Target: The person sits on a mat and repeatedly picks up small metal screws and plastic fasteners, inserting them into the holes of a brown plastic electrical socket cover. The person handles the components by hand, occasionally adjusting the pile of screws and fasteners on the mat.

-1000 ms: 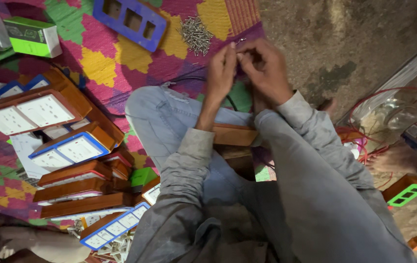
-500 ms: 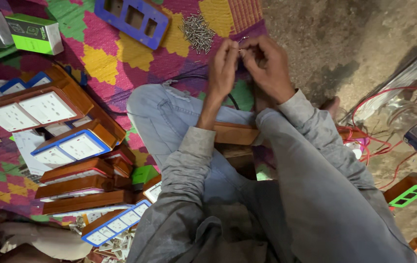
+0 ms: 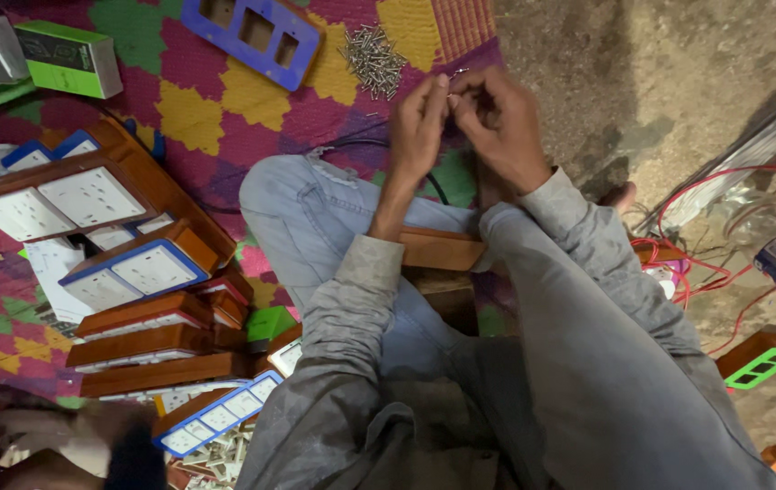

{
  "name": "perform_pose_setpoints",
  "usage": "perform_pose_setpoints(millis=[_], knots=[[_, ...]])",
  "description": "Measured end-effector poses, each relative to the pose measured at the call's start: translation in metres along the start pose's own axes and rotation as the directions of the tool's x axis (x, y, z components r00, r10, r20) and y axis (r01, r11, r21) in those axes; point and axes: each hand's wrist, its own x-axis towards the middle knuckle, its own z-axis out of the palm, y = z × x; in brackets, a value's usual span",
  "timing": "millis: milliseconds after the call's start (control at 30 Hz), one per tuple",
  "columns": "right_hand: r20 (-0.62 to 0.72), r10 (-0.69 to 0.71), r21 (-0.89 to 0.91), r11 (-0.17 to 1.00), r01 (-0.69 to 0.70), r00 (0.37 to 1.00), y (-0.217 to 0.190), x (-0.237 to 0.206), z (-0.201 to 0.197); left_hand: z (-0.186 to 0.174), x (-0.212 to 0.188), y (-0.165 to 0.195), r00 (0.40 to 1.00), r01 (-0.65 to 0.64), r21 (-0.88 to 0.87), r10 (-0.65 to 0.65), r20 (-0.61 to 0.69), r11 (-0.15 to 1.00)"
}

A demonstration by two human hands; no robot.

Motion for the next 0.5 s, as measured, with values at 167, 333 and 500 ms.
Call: perform_pose_setpoints(millis=[167, 333, 500], knots=[[0.005, 0.012, -0.047, 0.999, -0.012, 1.000, -0.003, 0.004, 0.005, -0.003, 0.002, 0.001, 0.999, -0.043, 0.036, 0.044, -0.017, 0.998], [0.013, -0.019, -0.108, 0.994, 0.021, 1.000, -0.006, 0.010, 0.015, -0.009, 0.003, -0.007, 0.998, 0.041, -0.087, -0.045, -0.050, 0.995], [0.073, -0.021, -0.069, 0.997, 0.026, 0.997, -0.007, 0.017, 0.027, -0.019, 0.005, -0.014, 0.989, 0.021, -0.051, -0.028, -0.148, 0.998]])
